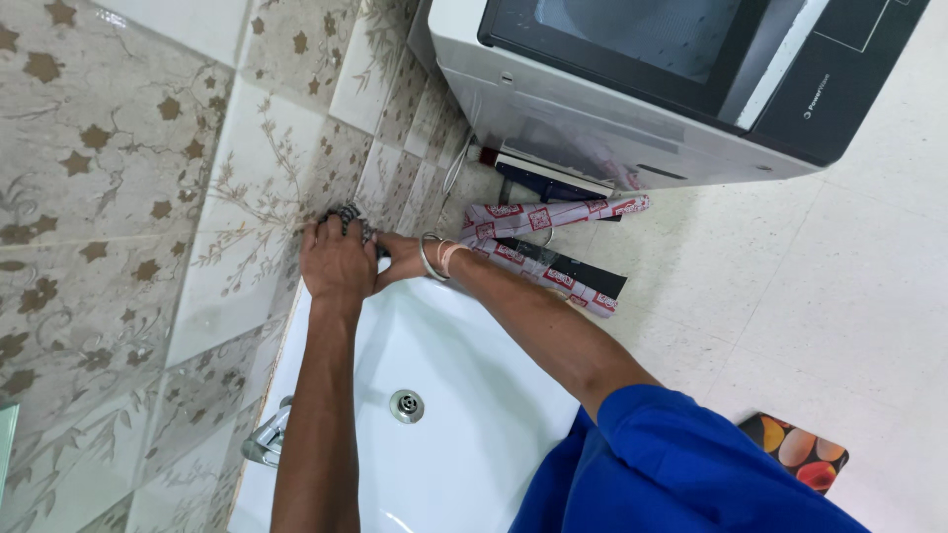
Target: The person wipes the surfaces and the faucet of a bathroom sink using a cloth.
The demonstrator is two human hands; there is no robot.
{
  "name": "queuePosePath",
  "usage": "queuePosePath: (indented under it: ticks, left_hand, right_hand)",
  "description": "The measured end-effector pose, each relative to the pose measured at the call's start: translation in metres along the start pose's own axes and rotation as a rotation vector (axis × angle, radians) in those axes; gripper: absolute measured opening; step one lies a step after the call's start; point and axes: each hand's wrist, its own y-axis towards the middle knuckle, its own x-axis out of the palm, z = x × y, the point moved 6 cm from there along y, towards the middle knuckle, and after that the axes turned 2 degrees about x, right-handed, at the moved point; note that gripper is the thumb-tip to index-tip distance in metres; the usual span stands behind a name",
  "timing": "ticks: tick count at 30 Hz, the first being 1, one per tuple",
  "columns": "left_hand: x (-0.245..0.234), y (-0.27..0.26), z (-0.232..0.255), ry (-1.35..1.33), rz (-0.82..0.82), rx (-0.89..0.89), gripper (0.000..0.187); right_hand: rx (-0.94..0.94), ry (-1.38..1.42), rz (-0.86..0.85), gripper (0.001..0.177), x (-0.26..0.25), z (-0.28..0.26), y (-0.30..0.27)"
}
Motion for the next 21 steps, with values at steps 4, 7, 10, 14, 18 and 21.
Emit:
queuePosePath:
  ticks: [4, 7, 10, 14, 18, 21]
  left_hand:
    - [0.012, -0.003, 0.021, -0.068, -0.082, -0.079, 0.040]
    - [0.019, -0.008, 0.065, -0.157, -0.135, 0.012, 0.041]
    - [0.022, -0.022, 0.116, -0.179, -0.245, 0.089, 0.045]
    - [0.007, -0.018, 0.100, -0.146, -0.274, 0.095, 0.044]
    - [-0.001, 0.000, 0.018, -0.077, -0.212, -0.081, 0.043]
    - [0.006, -0.006, -0.013, -0.206, -0.195, -0.114, 0.039]
  right_hand:
    - [-0.099, 0.078, -0.035, 0.102, 0.002, 0.019, -0.022]
    - [0.001, 0.104, -0.088, 0.113, 0.005, 0.053, -0.072]
    - [0.108, -0.072, -0.158, 0.120, 0.005, 0.079, -0.121]
    - [0.092, -0.045, -0.162, 0.128, -0.004, 0.064, -0.109]
    - [-0.036, -0.062, -0.068, 0.126, -0.004, 0.029, -0.028]
    - [-0.011, -0.002, -0.011, 0.114, -0.006, 0.011, 0.019]
